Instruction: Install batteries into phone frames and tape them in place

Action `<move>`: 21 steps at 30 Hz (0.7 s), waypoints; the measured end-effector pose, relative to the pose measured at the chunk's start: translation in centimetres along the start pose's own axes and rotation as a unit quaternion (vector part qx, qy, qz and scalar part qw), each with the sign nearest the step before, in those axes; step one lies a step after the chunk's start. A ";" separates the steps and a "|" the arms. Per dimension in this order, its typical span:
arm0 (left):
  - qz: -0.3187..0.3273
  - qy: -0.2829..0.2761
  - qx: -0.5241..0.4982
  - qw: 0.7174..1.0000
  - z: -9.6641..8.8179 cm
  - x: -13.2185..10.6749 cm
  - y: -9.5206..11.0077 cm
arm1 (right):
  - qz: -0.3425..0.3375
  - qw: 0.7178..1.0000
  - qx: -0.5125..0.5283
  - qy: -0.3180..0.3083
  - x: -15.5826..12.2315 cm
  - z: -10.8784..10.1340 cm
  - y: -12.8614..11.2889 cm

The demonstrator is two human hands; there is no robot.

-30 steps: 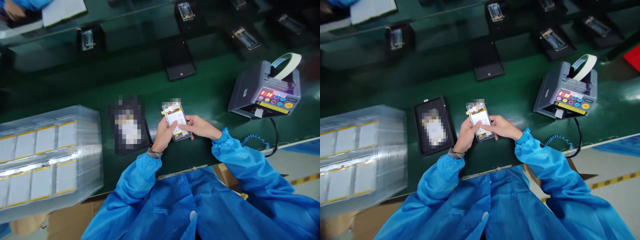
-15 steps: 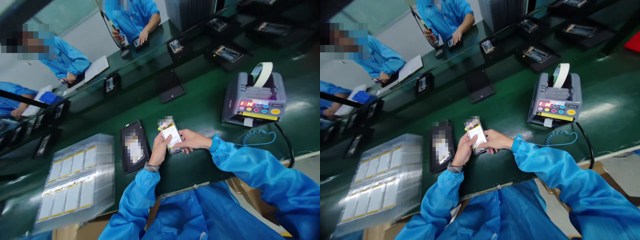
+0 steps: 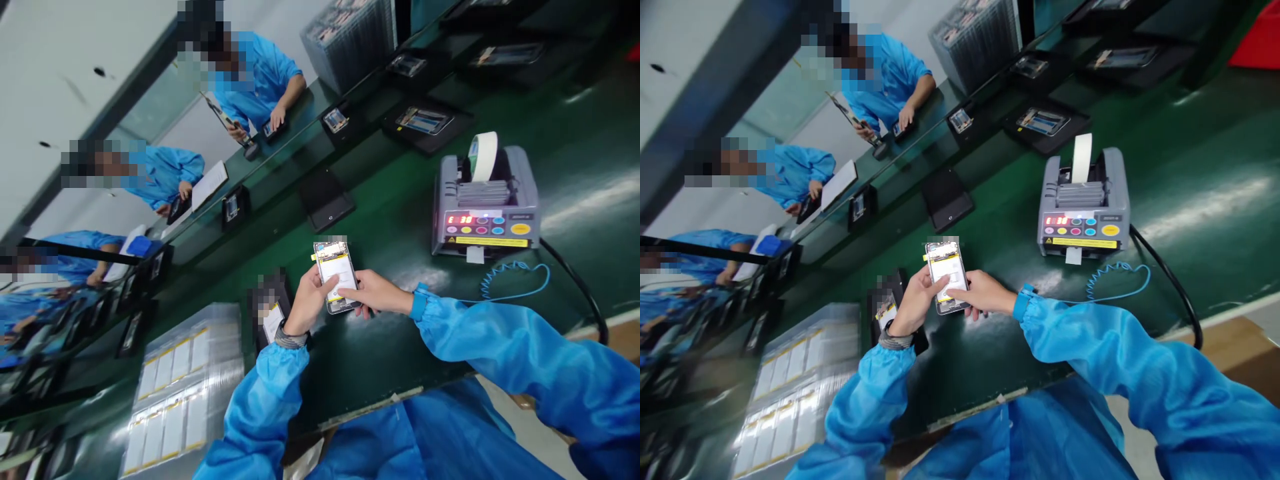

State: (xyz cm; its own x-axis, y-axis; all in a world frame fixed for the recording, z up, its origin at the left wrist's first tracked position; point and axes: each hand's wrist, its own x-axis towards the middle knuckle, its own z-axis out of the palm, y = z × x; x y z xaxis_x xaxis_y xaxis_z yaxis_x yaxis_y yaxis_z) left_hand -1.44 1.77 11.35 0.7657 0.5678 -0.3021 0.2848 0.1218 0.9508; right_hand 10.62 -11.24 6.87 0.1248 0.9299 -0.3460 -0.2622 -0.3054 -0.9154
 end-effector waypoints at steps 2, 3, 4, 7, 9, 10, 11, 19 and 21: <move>0.001 -0.013 0.005 1.000 0.2 0.9 0.7 | -0.009 0.999 0.016 0.029 0.2 -0.1 0.0; 0.002 -0.018 0.003 1.000 0.3 1.4 1.0 | -0.013 0.999 0.026 0.046 0.4 -0.2 0.0; 0.003 -0.022 0.000 1.000 0.5 1.8 1.3 | -0.014 0.997 0.038 0.064 0.6 -0.2 0.0; 0.007 -0.027 -0.008 1.000 1.1 3.1 2.1 | -0.012 0.991 0.062 0.122 1.0 -0.6 0.0; 0.010 -0.034 -0.003 0.999 1.4 4.0 2.6 | -0.030 0.984 0.063 0.166 1.3 -0.8 0.1; 0.011 -0.039 0.001 0.999 1.4 4.6 2.8 | -0.045 0.979 0.060 0.189 1.3 -0.9 0.1; 0.011 -0.042 0.006 0.999 1.3 5.2 3.1 | -0.060 0.974 0.055 0.209 1.4 -1.1 0.1; -0.022 0.134 0.055 0.989 -1.8 15.7 4.9 | -0.088 0.941 -0.171 0.278 1.0 -1.3 0.0; -0.037 0.155 0.072 0.985 -2.5 18.6 5.3 | -0.091 0.930 -0.231 0.270 0.9 -1.1 0.1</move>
State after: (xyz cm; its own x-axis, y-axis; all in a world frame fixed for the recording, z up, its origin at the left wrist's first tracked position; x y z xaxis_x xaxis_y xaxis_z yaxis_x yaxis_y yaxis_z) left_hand 12.93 15.00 10.96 0.5333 0.7858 -0.3133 0.4283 0.0685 0.9010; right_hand 11.78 -10.65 6.26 0.6227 0.7739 -0.1152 0.2343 -0.3249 -0.9163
